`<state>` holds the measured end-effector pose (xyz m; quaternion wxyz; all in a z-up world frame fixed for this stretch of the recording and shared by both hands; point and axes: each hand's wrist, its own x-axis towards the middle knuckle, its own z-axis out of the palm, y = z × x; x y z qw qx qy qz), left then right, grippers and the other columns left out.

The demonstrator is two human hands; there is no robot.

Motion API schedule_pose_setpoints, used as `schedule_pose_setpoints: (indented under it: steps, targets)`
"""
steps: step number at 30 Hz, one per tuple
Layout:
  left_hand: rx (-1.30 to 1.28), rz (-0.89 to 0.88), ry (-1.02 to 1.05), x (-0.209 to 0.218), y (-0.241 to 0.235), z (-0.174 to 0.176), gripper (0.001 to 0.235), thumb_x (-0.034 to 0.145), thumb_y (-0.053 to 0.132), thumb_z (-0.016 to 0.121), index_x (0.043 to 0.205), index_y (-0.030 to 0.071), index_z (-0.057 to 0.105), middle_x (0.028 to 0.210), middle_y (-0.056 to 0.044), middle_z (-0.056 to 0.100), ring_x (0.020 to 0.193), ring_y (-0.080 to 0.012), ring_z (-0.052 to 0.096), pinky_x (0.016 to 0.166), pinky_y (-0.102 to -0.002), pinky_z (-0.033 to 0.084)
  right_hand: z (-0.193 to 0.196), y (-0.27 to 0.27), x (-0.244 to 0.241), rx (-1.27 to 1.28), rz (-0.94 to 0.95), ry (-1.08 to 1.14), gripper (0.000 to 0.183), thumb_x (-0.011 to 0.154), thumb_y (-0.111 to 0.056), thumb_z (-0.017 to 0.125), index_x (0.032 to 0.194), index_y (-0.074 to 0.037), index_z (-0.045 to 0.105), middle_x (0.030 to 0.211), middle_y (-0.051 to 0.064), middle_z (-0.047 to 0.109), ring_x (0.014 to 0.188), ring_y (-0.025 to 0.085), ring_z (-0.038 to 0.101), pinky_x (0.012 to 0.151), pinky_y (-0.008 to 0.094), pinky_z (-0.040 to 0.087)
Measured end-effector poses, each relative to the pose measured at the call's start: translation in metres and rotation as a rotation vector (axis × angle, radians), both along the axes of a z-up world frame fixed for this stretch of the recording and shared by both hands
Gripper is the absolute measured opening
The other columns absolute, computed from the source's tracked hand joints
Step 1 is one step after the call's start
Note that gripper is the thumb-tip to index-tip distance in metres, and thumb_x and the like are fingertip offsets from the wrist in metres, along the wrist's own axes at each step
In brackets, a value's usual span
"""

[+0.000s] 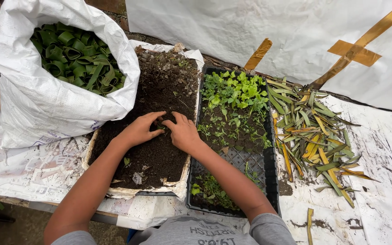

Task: Transplanting small green seedlings from a nursery tray into a larger container of soil by hand.

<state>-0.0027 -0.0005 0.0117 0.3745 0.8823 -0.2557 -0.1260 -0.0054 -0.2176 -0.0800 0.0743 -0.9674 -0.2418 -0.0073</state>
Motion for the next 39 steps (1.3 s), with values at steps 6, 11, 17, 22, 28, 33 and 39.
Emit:
schedule_pose_setpoints:
  steps: [6,11,17,22,28,33,39]
  targets:
    - [0.155,-0.092,-0.242,-0.007,0.005,0.008,0.103,0.076,0.040,0.091,0.161,0.017,0.039,0.153,-0.011,0.050,0.146,-0.0369,0.044,0.117,-0.059,0.039,0.014,-0.011,-0.010,0.307,-0.045,0.122,0.063,0.112,-0.005,0.064,0.170,-0.012,0.041,0.134,0.021,0.063,0.122,0.048,0.075,0.075,0.058,0.069]
    - [0.307,-0.134,-0.337,-0.004,0.003,-0.007,0.093,0.087,0.032,0.082,0.164,0.020,0.032,0.133,-0.007,0.067,0.138,-0.0285,0.054,0.118,-0.053,0.036,0.000,-0.016,-0.007,0.371,-0.048,0.109,0.059,0.113,-0.004,0.063,0.168,-0.009,0.043,0.134,0.024,0.068,0.121,0.048,0.077,0.073,0.058,0.071]
    - [0.386,-0.082,-0.250,0.005,0.002,-0.013,0.082,0.094,0.033,0.074,0.163,0.023,0.031,0.124,-0.001,0.074,0.137,-0.0259,0.056,0.120,-0.052,0.034,0.029,-0.010,-0.016,0.371,0.068,0.272,0.069,0.111,-0.003,0.070,0.171,0.001,0.037,0.149,0.031,0.054,0.136,0.057,0.065,0.090,0.066,0.070]
    - [0.407,-0.080,-0.159,0.008,0.005,-0.016,0.070,0.096,0.035,0.071,0.158,0.025,0.039,0.127,0.001,0.072,0.139,-0.0252,0.054,0.119,-0.052,0.037,0.004,-0.013,-0.001,0.324,0.000,0.297,0.066,0.111,0.001,0.067,0.171,0.000,0.040,0.137,0.028,0.059,0.119,0.049,0.073,0.081,0.060,0.071]
    - [0.370,-0.071,-0.149,0.009,0.008,-0.014,0.054,0.098,0.030,0.069,0.148,0.020,0.051,0.123,-0.003,0.075,0.139,-0.0274,0.056,0.122,-0.052,0.035,0.037,-0.012,-0.017,0.494,0.000,0.167,0.060,0.112,0.007,0.059,0.169,-0.001,0.042,0.160,0.039,0.035,0.146,0.071,0.050,0.091,0.072,0.070]
    - [0.367,-0.060,-0.165,0.009,0.009,-0.022,0.054,0.097,0.029,0.071,0.146,0.020,0.052,0.123,-0.001,0.075,0.142,-0.0240,0.052,0.122,-0.050,0.034,0.039,-0.008,-0.021,0.479,0.030,0.261,0.075,0.110,-0.011,0.076,0.174,-0.005,0.036,0.148,0.031,0.059,0.131,0.057,0.071,0.089,0.066,0.074]
    - [0.300,-0.058,-0.117,0.005,0.005,-0.015,0.068,0.093,0.032,0.074,0.154,0.020,0.046,0.127,-0.004,0.074,0.142,-0.0264,0.052,0.122,-0.052,0.035,0.035,-0.006,-0.014,0.576,-0.093,0.296,0.077,0.109,-0.003,0.070,0.175,-0.003,0.030,0.143,0.039,0.065,0.123,0.060,0.075,0.080,0.068,0.073]
